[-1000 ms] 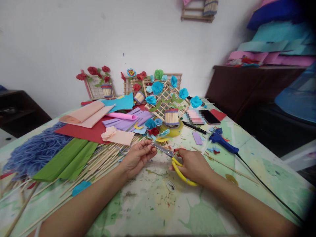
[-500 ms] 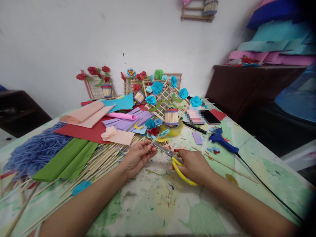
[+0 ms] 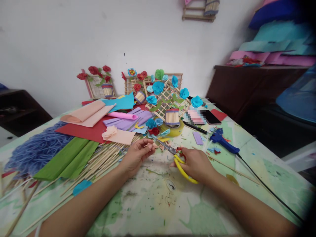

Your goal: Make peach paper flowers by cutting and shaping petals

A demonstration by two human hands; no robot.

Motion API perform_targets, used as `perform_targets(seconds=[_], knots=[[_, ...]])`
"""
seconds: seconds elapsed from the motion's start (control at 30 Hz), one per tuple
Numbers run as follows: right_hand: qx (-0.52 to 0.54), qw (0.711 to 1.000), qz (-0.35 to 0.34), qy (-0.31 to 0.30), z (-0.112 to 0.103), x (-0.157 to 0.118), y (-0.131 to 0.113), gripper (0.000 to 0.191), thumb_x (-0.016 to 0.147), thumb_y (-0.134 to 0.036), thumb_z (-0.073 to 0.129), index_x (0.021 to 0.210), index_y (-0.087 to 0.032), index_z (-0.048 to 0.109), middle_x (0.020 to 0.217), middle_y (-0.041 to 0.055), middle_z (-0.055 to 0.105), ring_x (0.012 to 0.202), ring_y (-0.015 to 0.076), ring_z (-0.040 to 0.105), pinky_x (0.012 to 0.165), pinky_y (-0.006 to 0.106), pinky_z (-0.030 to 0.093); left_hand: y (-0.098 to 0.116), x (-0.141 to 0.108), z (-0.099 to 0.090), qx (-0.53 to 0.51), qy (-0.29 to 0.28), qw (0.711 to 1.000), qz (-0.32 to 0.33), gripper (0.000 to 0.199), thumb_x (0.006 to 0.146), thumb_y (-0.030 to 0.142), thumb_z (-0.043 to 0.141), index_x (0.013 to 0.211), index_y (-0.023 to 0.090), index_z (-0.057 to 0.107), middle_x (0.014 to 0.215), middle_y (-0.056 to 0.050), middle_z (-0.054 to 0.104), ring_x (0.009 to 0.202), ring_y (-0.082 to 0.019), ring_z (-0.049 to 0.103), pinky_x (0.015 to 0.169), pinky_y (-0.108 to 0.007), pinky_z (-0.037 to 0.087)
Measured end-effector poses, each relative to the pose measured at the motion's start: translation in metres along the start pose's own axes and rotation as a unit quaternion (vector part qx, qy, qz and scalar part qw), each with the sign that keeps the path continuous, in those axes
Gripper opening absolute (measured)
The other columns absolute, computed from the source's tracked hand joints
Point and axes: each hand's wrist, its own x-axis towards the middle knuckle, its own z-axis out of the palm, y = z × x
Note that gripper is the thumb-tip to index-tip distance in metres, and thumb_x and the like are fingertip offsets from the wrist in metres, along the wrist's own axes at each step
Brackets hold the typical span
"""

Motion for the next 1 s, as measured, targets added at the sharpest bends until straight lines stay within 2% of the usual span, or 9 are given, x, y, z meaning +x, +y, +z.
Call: perform_targets(seconds=[0.17, 0.33, 0.47, 0.6, 0.77, 1.0], knots=[[-0.001, 1.000, 0.004, -0.015, -0.0014, 0.0011, -0.0013, 0.056, 0.076, -0.070, 0.040, 0.086, -0.019, 0.063, 0.075, 0.0072, 0.068, 0.071, 0.0236, 0.063, 0.052, 0.027, 0.030, -0.0008, -0.0008, 0.0006, 0.027, 0.021, 0.999, 0.031, 0.027, 0.065, 0.019, 0.075, 0.086, 0.015, 0.060, 0.076, -0.001, 0.065, 0.074, -0.012, 0.063, 0.075, -0.026, 0.051], [0.001, 1.000, -0.004, -0.021, -0.0011, 0.0011, -0.0020, 0.058, 0.076, -0.070, 0.039, 0.091, -0.020, 0.063, 0.077, 0.0076, 0.069, 0.072, 0.0243, 0.063, 0.053, 0.027, 0.031, 0.0001, -0.0012, -0.0001, 0.027, 0.028, 0.999, 0.019, 0.022, 0.063, 0.019, 0.076, 0.079, 0.014, 0.061, 0.076, -0.003, 0.067, 0.079, -0.016, 0.064, 0.078, -0.029, 0.049], [-0.001, 1.000, 0.003, -0.027, -0.0008, 0.0014, -0.0019, 0.059, 0.076, -0.070, 0.040, 0.093, -0.019, 0.063, 0.077, 0.0078, 0.069, 0.073, 0.0247, 0.063, 0.054, 0.027, 0.032, 0.0008, -0.0013, 0.0011, 0.025, 0.042, 0.999, 0.019, 0.021, 0.063, 0.021, 0.076, 0.079, 0.015, 0.064, 0.077, -0.002, 0.067, 0.077, -0.014, 0.064, 0.079, -0.028, 0.049], [0.003, 1.000, -0.006, -0.026, 0.0002, 0.0011, -0.0012, 0.057, 0.076, -0.069, 0.040, 0.095, -0.020, 0.062, 0.080, 0.0078, 0.069, 0.074, 0.0247, 0.063, 0.055, 0.028, 0.033, 0.0002, -0.0018, 0.0035, 0.027, 0.024, 0.999, 0.021, 0.023, 0.066, 0.025, 0.074, 0.084, 0.015, 0.064, 0.080, -0.003, 0.069, 0.078, -0.014, 0.064, 0.080, -0.028, 0.049], [0.005, 0.999, -0.026, -0.020, 0.0005, -0.0006, -0.0016, 0.055, 0.075, -0.067, 0.043, 0.096, -0.019, 0.060, 0.082, 0.0084, 0.069, 0.073, 0.0243, 0.063, 0.056, 0.028, 0.033, 0.0016, -0.0032, 0.0076, 0.026, 0.037, 0.999, 0.020, 0.030, 0.063, 0.023, 0.076, 0.088, 0.015, 0.061, 0.075, -0.002, 0.066, 0.071, -0.012, 0.062, 0.073, -0.027, 0.051], [0.006, 0.999, -0.024, -0.031, -0.0007, -0.0010, -0.0035, 0.055, 0.075, -0.066, 0.044, 0.097, -0.018, 0.060, 0.083, 0.0090, 0.068, 0.076, 0.0255, 0.063, 0.058, 0.029, 0.034, 0.0010, -0.0016, 0.0054, 0.020, 0.034, 0.998, 0.043, 0.026, 0.060, 0.018, 0.078, 0.080, 0.015, 0.061, 0.075, 0.000, 0.064, 0.073, -0.011, 0.061, 0.075, -0.026, 0.051]])
